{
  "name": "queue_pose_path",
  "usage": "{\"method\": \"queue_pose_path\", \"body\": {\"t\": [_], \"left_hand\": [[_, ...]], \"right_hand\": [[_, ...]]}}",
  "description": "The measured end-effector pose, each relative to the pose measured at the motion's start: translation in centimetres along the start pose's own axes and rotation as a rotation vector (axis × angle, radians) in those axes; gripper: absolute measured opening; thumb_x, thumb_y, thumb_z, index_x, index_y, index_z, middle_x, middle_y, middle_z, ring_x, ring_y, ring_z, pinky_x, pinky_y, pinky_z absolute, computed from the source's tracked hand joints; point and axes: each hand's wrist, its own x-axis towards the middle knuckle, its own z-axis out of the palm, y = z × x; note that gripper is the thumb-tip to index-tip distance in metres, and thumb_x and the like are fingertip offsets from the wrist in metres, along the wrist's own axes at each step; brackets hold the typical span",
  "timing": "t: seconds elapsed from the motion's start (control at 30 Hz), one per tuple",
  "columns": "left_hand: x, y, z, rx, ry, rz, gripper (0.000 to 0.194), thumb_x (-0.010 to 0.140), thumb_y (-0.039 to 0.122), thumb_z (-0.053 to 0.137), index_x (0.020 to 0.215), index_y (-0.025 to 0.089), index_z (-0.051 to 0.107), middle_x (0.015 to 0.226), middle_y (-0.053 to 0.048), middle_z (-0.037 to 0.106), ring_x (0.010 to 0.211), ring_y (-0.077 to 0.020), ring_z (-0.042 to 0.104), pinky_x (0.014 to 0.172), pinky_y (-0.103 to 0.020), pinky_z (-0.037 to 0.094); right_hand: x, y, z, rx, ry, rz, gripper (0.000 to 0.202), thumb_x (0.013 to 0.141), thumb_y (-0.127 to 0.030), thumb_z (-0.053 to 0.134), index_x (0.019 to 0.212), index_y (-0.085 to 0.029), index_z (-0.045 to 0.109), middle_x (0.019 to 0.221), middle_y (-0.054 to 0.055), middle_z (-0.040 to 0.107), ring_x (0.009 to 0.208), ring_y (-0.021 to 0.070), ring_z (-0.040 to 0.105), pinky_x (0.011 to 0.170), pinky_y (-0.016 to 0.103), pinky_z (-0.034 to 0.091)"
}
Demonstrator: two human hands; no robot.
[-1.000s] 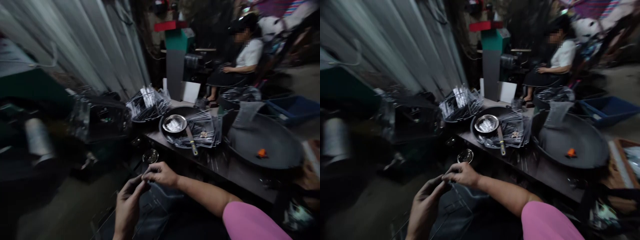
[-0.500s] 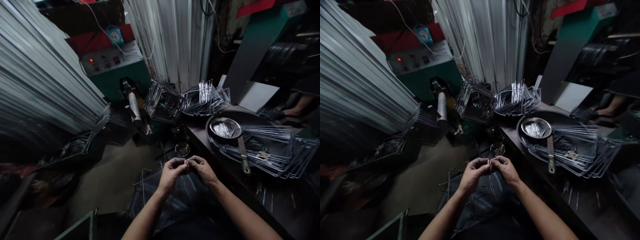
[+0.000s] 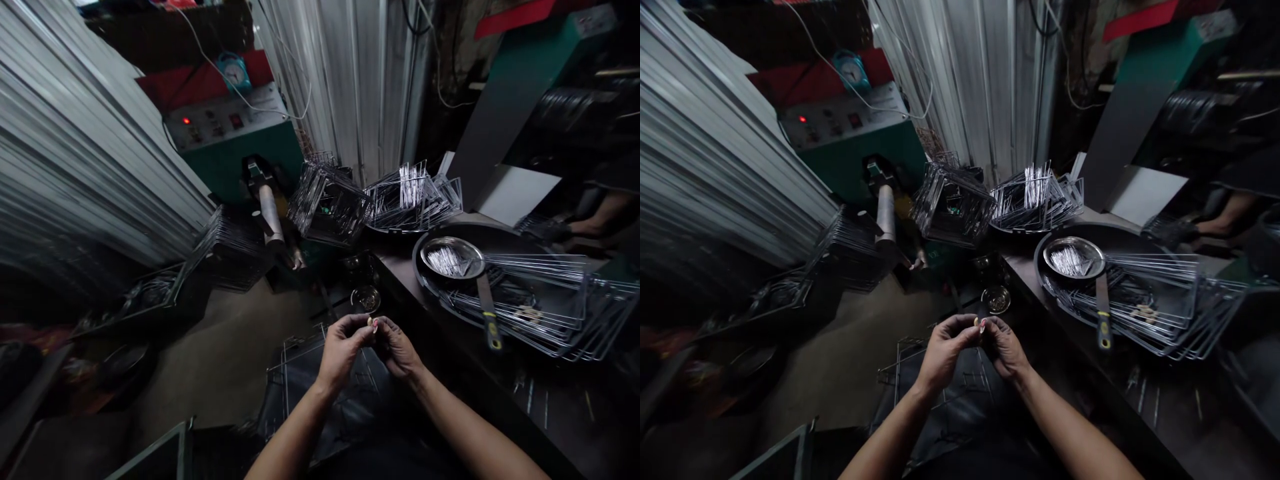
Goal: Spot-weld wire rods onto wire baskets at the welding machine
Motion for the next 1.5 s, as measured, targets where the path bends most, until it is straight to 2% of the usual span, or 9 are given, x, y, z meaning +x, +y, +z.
{"method": "queue_pose_path", "body": {"t": [0.2,0.37,0.43,0.63,0.77,1.07,1.37,1.5], "left_hand": [[0.1,-0.1,0.0,-0.05,0.004,-0.018,0.028,0.062,0.028,0.073,0.084,0.012,0.066,0.074,-0.003,0.065,0.062,-0.0108,0.057,0.063,-0.024,0.048],[0.0,-0.3,0.1,0.16,0.035,0.14,0.019,0.066,0.027,0.07,0.078,0.014,0.066,0.075,-0.004,0.066,0.07,-0.0145,0.058,0.066,-0.024,0.048],[0.1,-0.4,0.0,0.204,0.035,0.163,0.017,0.066,0.027,0.069,0.078,0.014,0.066,0.076,-0.004,0.066,0.072,-0.0158,0.059,0.068,-0.025,0.048],[0.1,-0.6,-0.5,0.192,-0.048,0.118,0.015,0.068,0.024,0.066,0.08,0.014,0.066,0.075,-0.004,0.067,0.069,-0.0159,0.06,0.067,-0.026,0.049],[0.2,-0.6,-0.7,0.215,-0.06,0.134,0.014,0.07,0.023,0.065,0.08,0.014,0.066,0.076,-0.004,0.067,0.071,-0.0157,0.06,0.069,-0.026,0.048],[0.5,-0.8,-0.9,0.2,-0.059,0.103,0.021,0.071,0.03,0.066,0.084,0.014,0.067,0.076,-0.003,0.066,0.069,-0.0143,0.058,0.067,-0.024,0.047],[0.4,-1.4,-1.0,0.407,-0.07,0.273,0.015,0.076,0.024,0.06,0.087,0.018,0.068,0.087,-0.005,0.067,0.082,-0.0178,0.061,0.076,-0.026,0.047],[0.5,-1.5,-1.2,0.455,-0.089,0.301,0.015,0.078,0.024,0.058,0.089,0.018,0.067,0.089,-0.006,0.066,0.085,-0.0189,0.061,0.078,-0.028,0.047]], "right_hand": [[0.2,0.1,-0.1,0.032,0.007,-0.006,0.024,0.051,-0.033,0.081,0.065,-0.02,0.066,0.065,-0.003,0.062,0.059,0.0099,0.053,0.058,0.023,0.042],[0.2,0.3,-0.3,-0.005,-0.008,-0.01,0.022,0.055,-0.033,0.08,0.066,-0.019,0.066,0.064,-0.003,0.062,0.059,0.0093,0.054,0.059,0.022,0.044],[0.1,0.3,-0.3,-0.03,-0.006,-0.014,0.022,0.055,-0.032,0.08,0.068,-0.019,0.066,0.066,-0.002,0.063,0.06,0.01,0.056,0.06,0.022,0.044],[-0.2,-0.3,-0.2,-0.139,0.007,-0.015,0.022,0.055,-0.03,0.079,0.066,-0.017,0.066,0.059,-0.002,0.062,0.054,0.0087,0.055,0.056,0.021,0.044],[-0.1,-0.6,-0.4,-0.203,0.026,-0.046,0.019,0.058,-0.029,0.077,0.067,-0.016,0.067,0.06,-0.002,0.062,0.055,0.0077,0.054,0.055,0.019,0.041],[0.0,-0.2,-0.5,-0.099,-0.012,-0.025,0.021,0.06,-0.033,0.076,0.068,-0.015,0.068,0.062,-0.001,0.061,0.057,0.0076,0.053,0.058,0.021,0.041],[0.0,-0.4,-0.8,-0.204,0.03,-0.061,0.025,0.056,-0.029,0.079,0.072,-0.015,0.067,0.064,0.0,0.064,0.056,0.0091,0.057,0.058,0.023,0.044],[0.1,-0.7,-0.9,-0.281,0.015,-0.088,0.025,0.058,-0.029,0.077,0.074,-0.014,0.067,0.067,0.001,0.065,0.058,0.0097,0.058,0.06,0.023,0.046]]}}
